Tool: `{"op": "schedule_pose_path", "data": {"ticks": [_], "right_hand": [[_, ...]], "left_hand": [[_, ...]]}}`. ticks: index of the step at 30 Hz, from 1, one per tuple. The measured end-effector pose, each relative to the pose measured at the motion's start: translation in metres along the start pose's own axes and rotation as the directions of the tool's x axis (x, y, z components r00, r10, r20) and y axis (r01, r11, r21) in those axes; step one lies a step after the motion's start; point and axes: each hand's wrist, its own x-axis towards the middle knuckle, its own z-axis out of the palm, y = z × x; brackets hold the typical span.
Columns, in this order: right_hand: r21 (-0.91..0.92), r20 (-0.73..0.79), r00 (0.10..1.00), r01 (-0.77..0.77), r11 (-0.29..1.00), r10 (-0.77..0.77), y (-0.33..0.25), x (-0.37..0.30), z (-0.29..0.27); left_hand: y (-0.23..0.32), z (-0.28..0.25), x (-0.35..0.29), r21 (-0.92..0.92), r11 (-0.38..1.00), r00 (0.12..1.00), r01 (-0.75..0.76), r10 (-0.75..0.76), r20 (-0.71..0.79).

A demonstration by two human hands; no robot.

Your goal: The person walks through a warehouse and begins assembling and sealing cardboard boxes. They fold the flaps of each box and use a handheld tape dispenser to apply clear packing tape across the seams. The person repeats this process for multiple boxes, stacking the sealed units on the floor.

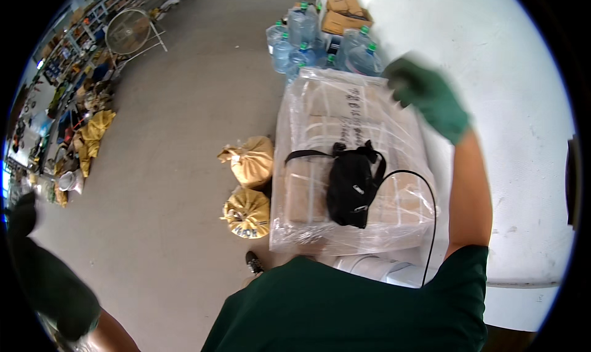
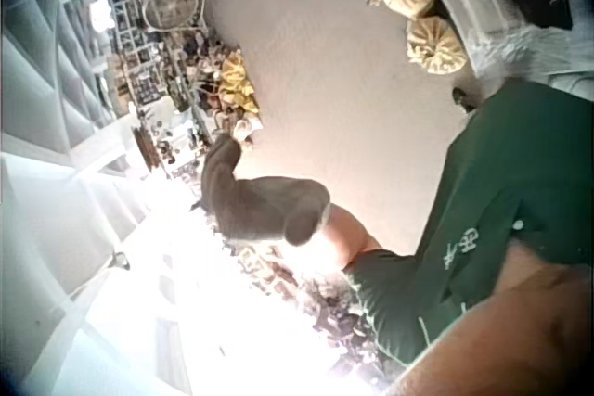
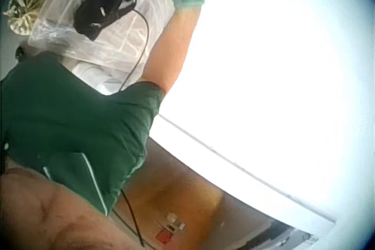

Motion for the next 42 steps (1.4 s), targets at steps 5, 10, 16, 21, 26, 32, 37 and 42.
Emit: {"op": "schedule_pose_path", "data": {"ticks": [5, 10, 16, 21, 26, 32, 37, 42], "right_hand": [[-0.782, 0.328, 0.710, -0.166, 0.601, 0.623, 0.269, -0.051, 0.002], [-0.585, 0.285, 0.816, -0.267, 0.766, 0.503, 0.293, -0.062, 0.062], [-0.671, 0.133, 0.916, -0.198, 0.715, 0.378, 0.318, -0.065, 0.088], [0.119, -0.006, 0.854, -0.517, 0.848, 0.521, 0.276, -0.052, 0.093], [0.631, 0.094, 0.914, -0.361, 0.686, 0.395, 0.171, -0.050, 0.077], [0.818, 0.087, 0.899, -0.310, 0.485, 0.429, 0.006, -0.073, 0.056], [0.934, 0.156, 0.890, 0.008, 0.356, -0.429, -0.078, -0.083, 0.060], [0.882, 0.139, 0.868, 0.110, 0.459, -0.476, -0.126, -0.073, 0.141]], "left_hand": [[0.075, 0.196, -0.084, -0.476, 0.643, 0.794, 0.599, -0.554, 0.251], [0.186, 0.270, -0.160, -0.514, 0.062, 0.399, 0.856, -0.711, 0.579], [0.256, 0.336, -0.161, -0.539, -0.336, 0.263, 0.772, -0.603, 0.753], [0.273, 0.359, -0.167, -0.478, -0.489, 0.170, 0.730, -0.548, 0.819], [0.289, 0.387, -0.170, -0.505, -0.609, 0.253, 0.612, -0.454, 0.854], [0.286, 0.413, -0.148, -0.519, -0.792, 0.402, 0.322, -0.382, 0.832], [0.258, 0.416, -0.094, -0.532, -0.844, 0.606, 0.071, -0.387, 0.695], [0.222, 0.338, 0.003, -0.506, -0.853, 0.850, -0.127, -0.356, 0.388]]}}
